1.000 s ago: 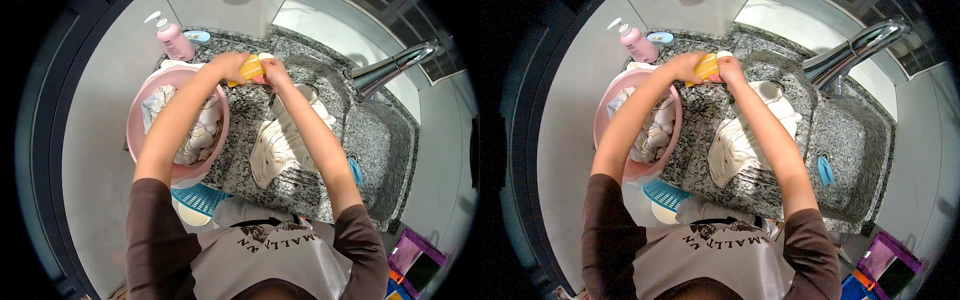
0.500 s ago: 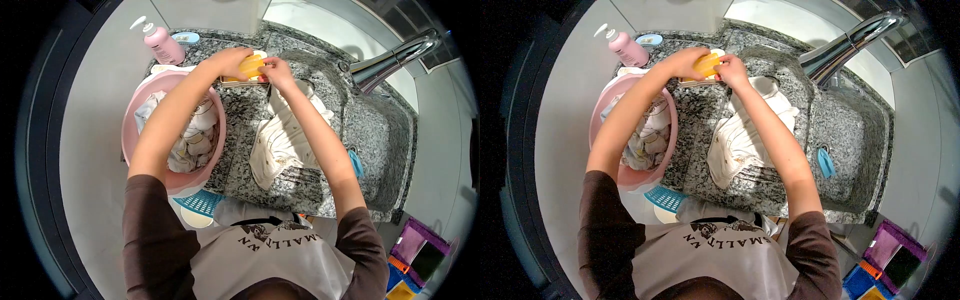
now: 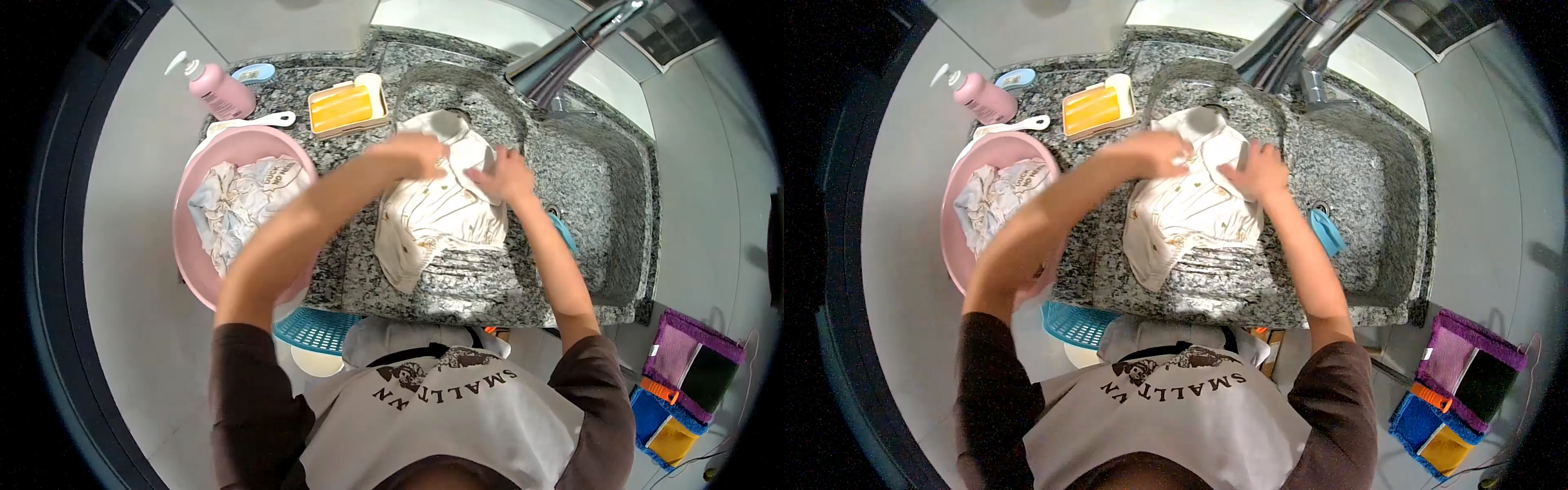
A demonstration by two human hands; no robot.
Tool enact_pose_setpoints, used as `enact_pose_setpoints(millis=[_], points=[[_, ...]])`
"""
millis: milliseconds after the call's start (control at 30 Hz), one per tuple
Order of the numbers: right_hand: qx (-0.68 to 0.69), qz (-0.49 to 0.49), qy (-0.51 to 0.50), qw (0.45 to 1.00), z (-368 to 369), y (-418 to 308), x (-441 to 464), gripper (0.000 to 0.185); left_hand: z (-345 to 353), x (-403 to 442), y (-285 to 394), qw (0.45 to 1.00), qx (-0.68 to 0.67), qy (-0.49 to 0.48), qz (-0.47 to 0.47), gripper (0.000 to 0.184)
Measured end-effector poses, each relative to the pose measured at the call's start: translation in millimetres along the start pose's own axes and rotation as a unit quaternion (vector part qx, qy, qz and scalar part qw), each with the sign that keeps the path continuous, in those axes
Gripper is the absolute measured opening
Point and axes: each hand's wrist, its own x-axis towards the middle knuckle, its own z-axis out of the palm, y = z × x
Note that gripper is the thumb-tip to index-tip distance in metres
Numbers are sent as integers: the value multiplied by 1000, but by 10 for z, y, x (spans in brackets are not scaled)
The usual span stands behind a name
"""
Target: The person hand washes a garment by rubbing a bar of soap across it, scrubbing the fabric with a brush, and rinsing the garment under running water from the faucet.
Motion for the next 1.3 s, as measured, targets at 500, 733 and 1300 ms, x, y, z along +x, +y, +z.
enact_pose_setpoints(millis=[500,733,1300], points=[[158,-61,193,967,-227,753,664,19,1441,374,360,984,59,134,-99,83],[135,-59,38,988,-18,1668,-18,25,1372,922,180,978,55,193,-52,65],[104,118,-107,982,1634,2882,-518,69,1411,715,458,929,-92,348,-87,38]])
